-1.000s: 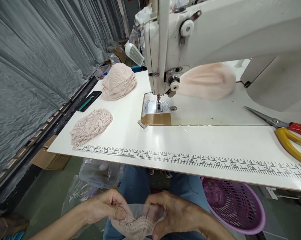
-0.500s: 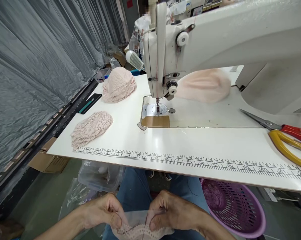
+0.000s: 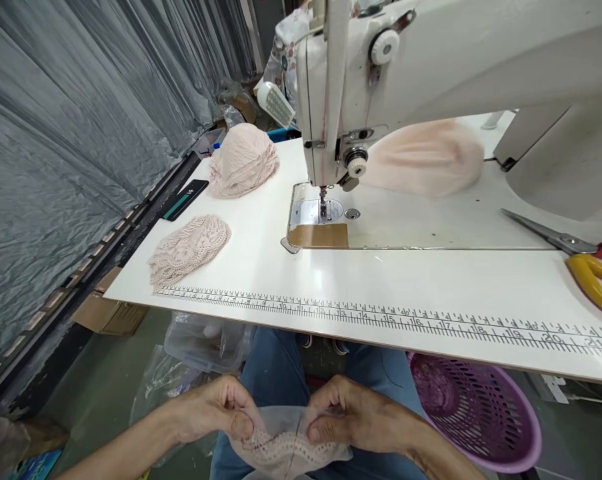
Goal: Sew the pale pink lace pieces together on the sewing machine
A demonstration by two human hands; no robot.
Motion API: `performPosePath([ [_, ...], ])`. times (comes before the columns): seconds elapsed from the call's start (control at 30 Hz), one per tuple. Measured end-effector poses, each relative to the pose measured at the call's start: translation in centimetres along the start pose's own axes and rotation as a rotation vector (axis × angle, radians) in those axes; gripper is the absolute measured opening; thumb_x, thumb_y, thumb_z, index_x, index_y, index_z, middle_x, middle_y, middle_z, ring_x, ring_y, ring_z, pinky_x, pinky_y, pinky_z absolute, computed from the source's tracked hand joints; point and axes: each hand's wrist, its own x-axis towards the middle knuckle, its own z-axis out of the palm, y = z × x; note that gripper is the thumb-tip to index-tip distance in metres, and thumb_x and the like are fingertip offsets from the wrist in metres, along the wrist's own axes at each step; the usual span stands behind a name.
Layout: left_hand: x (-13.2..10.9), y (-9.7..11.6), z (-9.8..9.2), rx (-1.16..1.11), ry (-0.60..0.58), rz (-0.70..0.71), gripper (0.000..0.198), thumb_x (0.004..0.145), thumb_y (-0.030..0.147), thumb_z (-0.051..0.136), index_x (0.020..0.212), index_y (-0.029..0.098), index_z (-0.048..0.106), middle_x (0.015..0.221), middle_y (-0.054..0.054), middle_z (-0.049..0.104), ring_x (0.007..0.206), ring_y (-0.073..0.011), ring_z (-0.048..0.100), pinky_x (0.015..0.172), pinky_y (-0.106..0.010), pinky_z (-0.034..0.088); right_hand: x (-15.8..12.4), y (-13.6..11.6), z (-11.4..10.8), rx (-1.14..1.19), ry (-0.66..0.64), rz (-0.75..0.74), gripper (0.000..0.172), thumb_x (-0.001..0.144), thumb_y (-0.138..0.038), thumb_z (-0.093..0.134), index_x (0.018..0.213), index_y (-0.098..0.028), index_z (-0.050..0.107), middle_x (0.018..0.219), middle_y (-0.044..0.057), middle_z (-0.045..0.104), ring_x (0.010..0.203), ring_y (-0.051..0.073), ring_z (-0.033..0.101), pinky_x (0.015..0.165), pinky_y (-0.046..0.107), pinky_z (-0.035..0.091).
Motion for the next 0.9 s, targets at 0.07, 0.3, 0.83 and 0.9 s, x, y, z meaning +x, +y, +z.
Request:
performPosePath([
  [0.07, 0.1, 0.0, 0.1, -0.012, -0.007, -0.001, 0.047, 0.056, 0.049, 0.085, 0.087, 0.015, 0.077, 0.08, -0.009, 0.073, 0.07, -0.0155, 0.065, 0.07, -0.023, 0.05, 0.0, -0.1, 0.0, 0.005, -0.003, 0.0, 0.041, 0.073, -0.051, 0.07, 0.079, -0.012, 0.077, 0.062, -0.001, 0.054, 0.058, 0.01, 0.043, 0.055, 0.021, 0.034],
  [0.3, 0.4, 0.1, 0.3, -0.011, 0.022, -0.033, 0.05, 0.057, 0.05, 0.084, 0.091, 0.014, 0.076, 0.084, -0.01, 0.073, 0.076, -0.0189, 0.066, 0.078, -0.029, 0.05, 0.4, -0.2, 0.7, 0.017, -0.012, 0.026, 0.03, 0.067, -0.043, 0.076, 0.072, -0.013, 0.073, 0.06, -0.003, 0.052, 0.058, 0.009, 0.043, 0.055, 0.021, 0.033],
  [0.83, 0.8, -0.6, 0.1, -0.009, 0.042, 0.015, 0.062, 0.054, 0.061, 0.081, 0.094, 0.014, 0.076, 0.085, -0.01, 0.073, 0.075, -0.0174, 0.065, 0.069, -0.022, 0.047, 0.3, 1.1, 0.3, 0.004, -0.041, 0.02, 0.045, 0.08, -0.056, 0.06, 0.06, -0.019, 0.044, 0.06, -0.006, 0.031, 0.059, 0.01, 0.027, 0.053, 0.025, 0.019],
  [0.9, 0.9, -0.6, 0.1, 0.009, 0.051, 0.012, 0.062, 0.055, 0.062, 0.08, 0.094, 0.014, 0.076, 0.086, -0.01, 0.073, 0.073, -0.017, 0.064, 0.065, -0.022, 0.046, 0.2, 1.2, 0.2, -0.001, -0.043, 0.025, 0.044, 0.082, -0.057, 0.058, 0.063, -0.018, 0.047, 0.062, -0.006, 0.032, 0.06, 0.01, 0.028, 0.054, 0.025, 0.021],
])
